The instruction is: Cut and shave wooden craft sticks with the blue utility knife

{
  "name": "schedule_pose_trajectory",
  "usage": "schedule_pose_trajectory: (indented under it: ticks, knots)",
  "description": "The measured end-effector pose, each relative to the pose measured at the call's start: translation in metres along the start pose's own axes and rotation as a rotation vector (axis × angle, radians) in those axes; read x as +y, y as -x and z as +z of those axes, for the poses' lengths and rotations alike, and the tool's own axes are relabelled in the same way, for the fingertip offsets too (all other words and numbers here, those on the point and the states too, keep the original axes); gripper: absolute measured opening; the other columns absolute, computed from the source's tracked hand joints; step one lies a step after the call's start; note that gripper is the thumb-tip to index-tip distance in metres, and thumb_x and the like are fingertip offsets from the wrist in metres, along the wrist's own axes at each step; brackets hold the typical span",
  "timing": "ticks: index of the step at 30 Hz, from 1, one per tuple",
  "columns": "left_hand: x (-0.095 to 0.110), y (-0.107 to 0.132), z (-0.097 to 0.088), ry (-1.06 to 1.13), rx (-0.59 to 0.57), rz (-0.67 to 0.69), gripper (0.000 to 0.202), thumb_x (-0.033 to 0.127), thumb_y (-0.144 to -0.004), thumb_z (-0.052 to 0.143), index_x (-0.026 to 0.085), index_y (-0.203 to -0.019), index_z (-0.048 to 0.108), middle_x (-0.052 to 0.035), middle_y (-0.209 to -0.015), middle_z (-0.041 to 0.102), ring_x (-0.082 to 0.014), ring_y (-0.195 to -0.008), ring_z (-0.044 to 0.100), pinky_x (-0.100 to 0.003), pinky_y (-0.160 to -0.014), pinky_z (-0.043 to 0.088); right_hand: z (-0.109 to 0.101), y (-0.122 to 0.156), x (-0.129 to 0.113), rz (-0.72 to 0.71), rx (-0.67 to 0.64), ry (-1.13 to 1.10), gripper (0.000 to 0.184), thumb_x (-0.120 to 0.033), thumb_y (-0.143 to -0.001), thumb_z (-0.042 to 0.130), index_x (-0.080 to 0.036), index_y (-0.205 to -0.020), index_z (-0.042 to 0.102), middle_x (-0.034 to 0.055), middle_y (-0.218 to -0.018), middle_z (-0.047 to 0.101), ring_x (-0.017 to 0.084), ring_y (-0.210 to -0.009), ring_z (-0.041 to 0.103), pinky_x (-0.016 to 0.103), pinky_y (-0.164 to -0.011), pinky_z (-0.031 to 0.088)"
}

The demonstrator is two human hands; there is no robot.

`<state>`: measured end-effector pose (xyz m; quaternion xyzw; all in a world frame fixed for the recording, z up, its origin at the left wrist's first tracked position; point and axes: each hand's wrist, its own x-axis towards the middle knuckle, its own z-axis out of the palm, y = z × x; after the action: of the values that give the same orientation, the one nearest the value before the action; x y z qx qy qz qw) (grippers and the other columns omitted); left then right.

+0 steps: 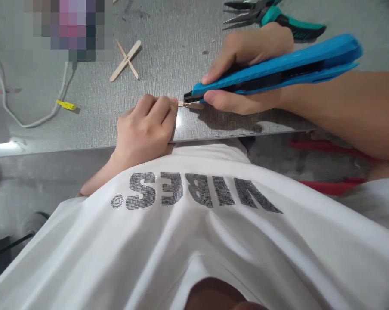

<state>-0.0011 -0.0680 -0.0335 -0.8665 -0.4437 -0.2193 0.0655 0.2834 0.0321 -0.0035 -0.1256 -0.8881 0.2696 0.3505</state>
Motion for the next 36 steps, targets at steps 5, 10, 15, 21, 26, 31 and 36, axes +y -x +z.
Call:
schedule_pose_trajectory:
  ticks: [5, 10, 15, 21, 26, 31, 36]
  knots:
    - [-0.002, 0.0, 0.001, -0.017, 0.023, 0.015, 0.045, 0.059, -0.118, 0.047, 0.028, -0.145, 0.065, -0.0118, -0.114, 0.075, -0.0348, -0.124, 0.076, -0.044, -0.089, 0.062, 0.002, -0.001, -0.003, -0.055, 0.058, 0.108, 0.023, -0.037, -0.112, 0.073, -0.014, -0.113, 0.071, -0.0063, -0.097, 0.072, 0.002, -0.081, 0.059, 0.018, -0.079, 0.043]
    - [-0.002, 0.0, -0.001, 0.015, -0.025, -0.012, 0.04, 0.053, -0.117, 0.052, 0.03, -0.147, 0.065, -0.0117, -0.118, 0.076, -0.0365, -0.13, 0.074, -0.046, -0.093, 0.061, 0.001, 0.0, -0.001, -0.057, 0.057, 0.143, 0.024, -0.042, -0.11, 0.073, -0.019, -0.114, 0.072, -0.0054, -0.096, 0.076, 0.005, -0.084, 0.067, 0.017, -0.077, 0.049]
    - [-0.003, -0.001, -0.002, 0.063, -0.093, -0.055, 0.042, 0.049, -0.117, 0.052, 0.028, -0.15, 0.066, -0.0135, -0.124, 0.076, -0.0394, -0.135, 0.072, -0.049, -0.099, 0.059, 0.003, -0.002, -0.007, -0.059, 0.033, 0.185, 0.025, -0.041, -0.11, 0.072, -0.016, -0.112, 0.07, -0.007, -0.097, 0.076, 0.002, -0.083, 0.065, 0.013, -0.078, 0.047]
    - [-0.005, 0.0, 0.001, 0.071, -0.084, -0.04, 0.045, 0.054, -0.117, 0.052, 0.029, -0.152, 0.064, -0.0135, -0.124, 0.076, -0.0387, -0.134, 0.072, -0.048, -0.098, 0.06, 0.002, -0.008, -0.016, -0.005, -0.002, 0.184, 0.023, -0.038, -0.111, 0.07, -0.016, -0.112, 0.069, -0.005, -0.103, 0.078, 0.007, -0.092, 0.072, 0.017, -0.082, 0.048]
    - [-0.002, -0.002, 0.0, -0.001, -0.016, -0.008, 0.039, 0.049, -0.119, 0.047, 0.027, -0.144, 0.067, -0.0123, -0.114, 0.076, -0.0351, -0.125, 0.075, -0.046, -0.095, 0.061, -0.002, -0.016, -0.01, -0.072, -0.043, 0.237, 0.021, -0.038, -0.113, 0.066, -0.017, -0.113, 0.067, -0.0071, -0.102, 0.074, 0.006, -0.092, 0.07, 0.017, -0.083, 0.048]
    - [-0.002, -0.004, -0.002, -0.014, -0.09, -0.037, 0.035, 0.042, -0.119, 0.047, 0.024, -0.14, 0.069, -0.0123, -0.113, 0.076, -0.0359, -0.125, 0.075, -0.046, -0.097, 0.059, 0.001, -0.021, 0.003, -0.146, -0.086, 0.275, 0.028, -0.044, -0.115, 0.057, -0.017, -0.111, 0.065, -0.0081, -0.097, 0.07, 0.005, -0.088, 0.068, 0.015, -0.08, 0.05]
    - [-0.003, -0.004, -0.006, -0.02, -0.137, -0.038, 0.038, 0.04, -0.116, 0.052, 0.024, -0.146, 0.068, -0.0135, -0.121, 0.076, -0.0387, -0.131, 0.072, -0.048, -0.1, 0.057, 0.003, -0.011, 0.007, 0.036, -0.214, 0.047, 0.043, -0.051, -0.12, 0.047, -0.015, -0.104, 0.065, -0.0045, -0.103, 0.078, 0.009, -0.106, 0.079, 0.007, -0.075, 0.054]
